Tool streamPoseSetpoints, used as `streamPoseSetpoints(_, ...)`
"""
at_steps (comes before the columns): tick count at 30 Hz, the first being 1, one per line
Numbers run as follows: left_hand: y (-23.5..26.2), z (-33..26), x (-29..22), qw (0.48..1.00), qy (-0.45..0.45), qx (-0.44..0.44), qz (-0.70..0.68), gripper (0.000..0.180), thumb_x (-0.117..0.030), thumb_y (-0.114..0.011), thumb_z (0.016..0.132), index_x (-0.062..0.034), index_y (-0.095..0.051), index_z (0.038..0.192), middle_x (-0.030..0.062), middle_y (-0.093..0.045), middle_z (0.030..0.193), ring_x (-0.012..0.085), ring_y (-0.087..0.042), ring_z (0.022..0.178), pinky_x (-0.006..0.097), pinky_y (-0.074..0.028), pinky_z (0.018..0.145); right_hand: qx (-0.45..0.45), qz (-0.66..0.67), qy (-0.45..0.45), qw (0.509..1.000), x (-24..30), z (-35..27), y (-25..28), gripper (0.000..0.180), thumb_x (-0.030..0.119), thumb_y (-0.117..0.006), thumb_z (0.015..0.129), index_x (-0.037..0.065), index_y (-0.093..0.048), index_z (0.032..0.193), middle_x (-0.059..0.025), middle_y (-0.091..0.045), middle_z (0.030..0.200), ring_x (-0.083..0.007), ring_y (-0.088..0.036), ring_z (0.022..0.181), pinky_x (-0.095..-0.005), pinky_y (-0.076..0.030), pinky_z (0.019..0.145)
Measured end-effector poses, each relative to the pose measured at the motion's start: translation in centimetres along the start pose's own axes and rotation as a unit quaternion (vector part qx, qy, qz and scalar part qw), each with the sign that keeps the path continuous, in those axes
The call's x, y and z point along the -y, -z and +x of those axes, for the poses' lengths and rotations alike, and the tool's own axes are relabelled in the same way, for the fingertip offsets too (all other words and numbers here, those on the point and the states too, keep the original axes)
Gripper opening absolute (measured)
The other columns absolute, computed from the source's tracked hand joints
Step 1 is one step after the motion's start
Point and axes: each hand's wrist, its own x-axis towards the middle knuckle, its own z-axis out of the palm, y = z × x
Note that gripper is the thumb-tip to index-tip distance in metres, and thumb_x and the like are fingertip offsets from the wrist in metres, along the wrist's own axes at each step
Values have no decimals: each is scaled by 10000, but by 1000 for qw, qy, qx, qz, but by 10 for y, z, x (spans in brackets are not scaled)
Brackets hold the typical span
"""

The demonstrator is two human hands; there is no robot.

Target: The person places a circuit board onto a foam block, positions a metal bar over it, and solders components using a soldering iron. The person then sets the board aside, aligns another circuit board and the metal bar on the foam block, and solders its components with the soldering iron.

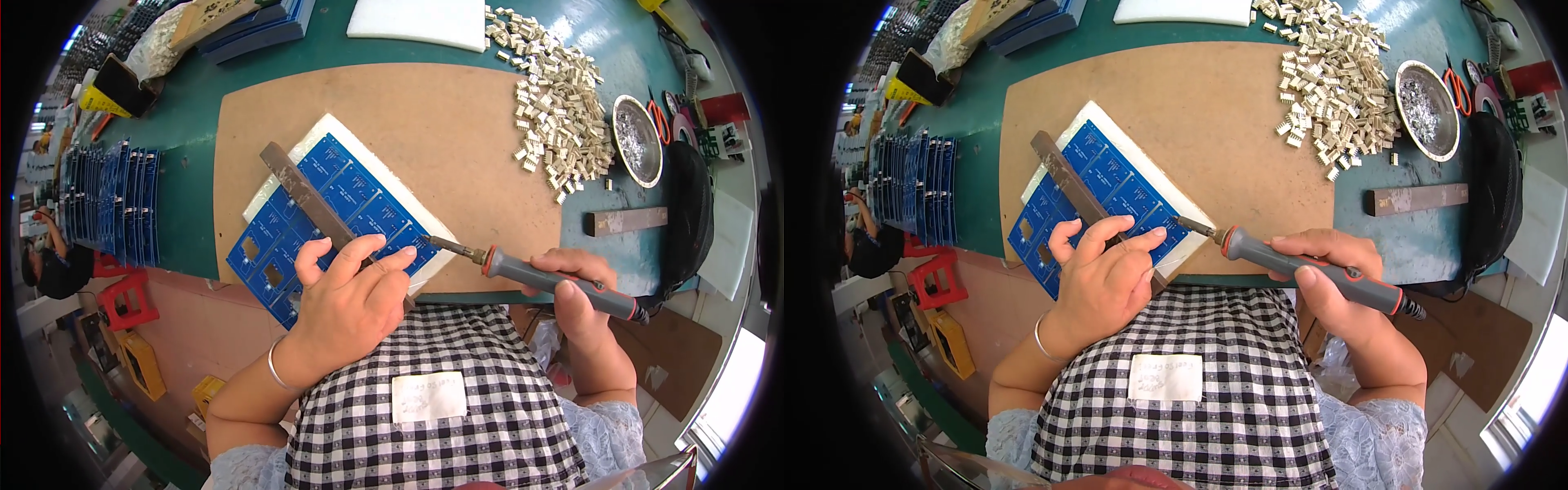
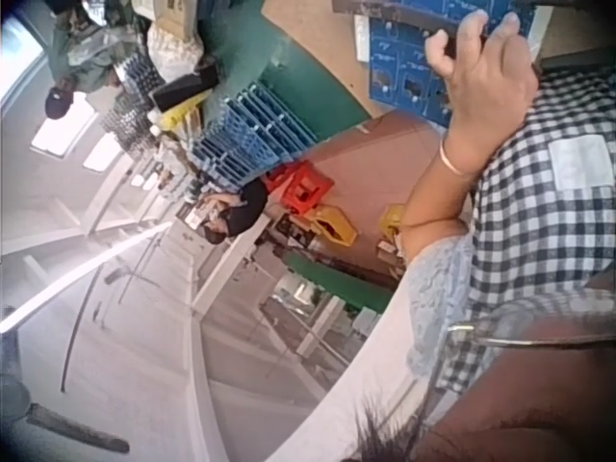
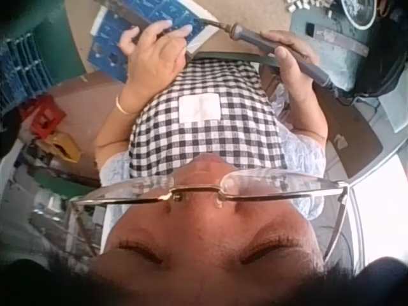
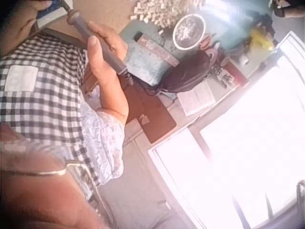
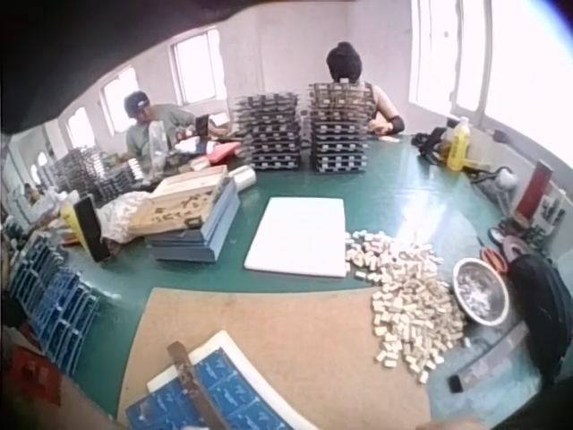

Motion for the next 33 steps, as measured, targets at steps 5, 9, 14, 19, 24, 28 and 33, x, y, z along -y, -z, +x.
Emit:
streamPoseSetpoints(5, -1, 1, -2, 1000, 3, 5, 4, 148, -91, -665, 719, -123, -556, 813, -25, -670, 1114, 212, -540, 1062, 487, -228, 954, 22, -11, 17, 1000, -3, 4, 1, 345, 240, -622, 853, -69, -660, 1002, -183, -694, 918, -237, -697, 796, -327, -558, 724)
streamPoseSetpoints(9, -2, 1, -3, 1000, 3, 8, 6, 150, -85, -662, 719, -118, -555, 818, -15, -666, 1117, 215, -544, 1029, 488, -232, 956, 10, 3, -19, 1000, 1, 5, -1, 341, 228, -615, 849, -71, -661, 1006, -172, -697, 896, -221, -696, 789, -318, -557, 717)
streamPoseSetpoints(14, -2, 1, -3, 1000, -1, 10, 9, 161, -90, -661, 717, -112, -565, 844, -5, -658, 1136, 219, -543, 1015, 490, -235, 954, 19, -11, -20, 1000, 4, 6, 0, 340, 228, -618, 842, -70, -665, 1000, -170, -697, 887, -215, -697, 767, -312, -557, 699)
streamPoseSetpoints(19, -1, 2, -3, 1000, -6, 13, 11, 171, -89, -661, 713, -108, -576, 859, -1, -655, 1141, 221, -541, 1008, 489, -237, 953, 21, -29, 9, 999, 1, 4, 3, 324, 223, -615, 835, -64, -676, 972, -170, -697, 880, -226, -702, 749, -314, -558, 685)
streamPoseSetpoints(24, -2, 2, -2, 1000, -6, 14, 9, 163, -91, -659, 712, -105, -573, 849, 1, -657, 1140, 221, -542, 1001, 489, -241, 947, 30, -42, 22, 998, 2, 5, 4, 323, 226, -608, 822, -59, -683, 954, -180, -696, 870, -239, -703, 721, -312, -554, 657)
streamPoseSetpoints(28, -3, 2, -2, 1000, -3, 15, 3, 164, -92, -659, 711, -106, -570, 848, 4, -659, 1136, 220, -544, 993, 488, -243, 943, 28, -34, 25, 999, 1, 4, 6, 330, 230, -606, 821, -60, -683, 958, -180, -695, 852, -232, -699, 706, -306, -547, 640)
streamPoseSetpoints(33, -3, 1, -2, 1000, -5, 13, 1, 164, -101, -658, 712, -110, -561, 844, 6, -660, 1132, 220, -544, 990, 487, -245, 939, 1, -16, 32, 999, -3, 0, 10, 365, 282, -604, 833, -63, -673, 932, -179, -682, 815, -234, -680, 683, -307, -533, 629)
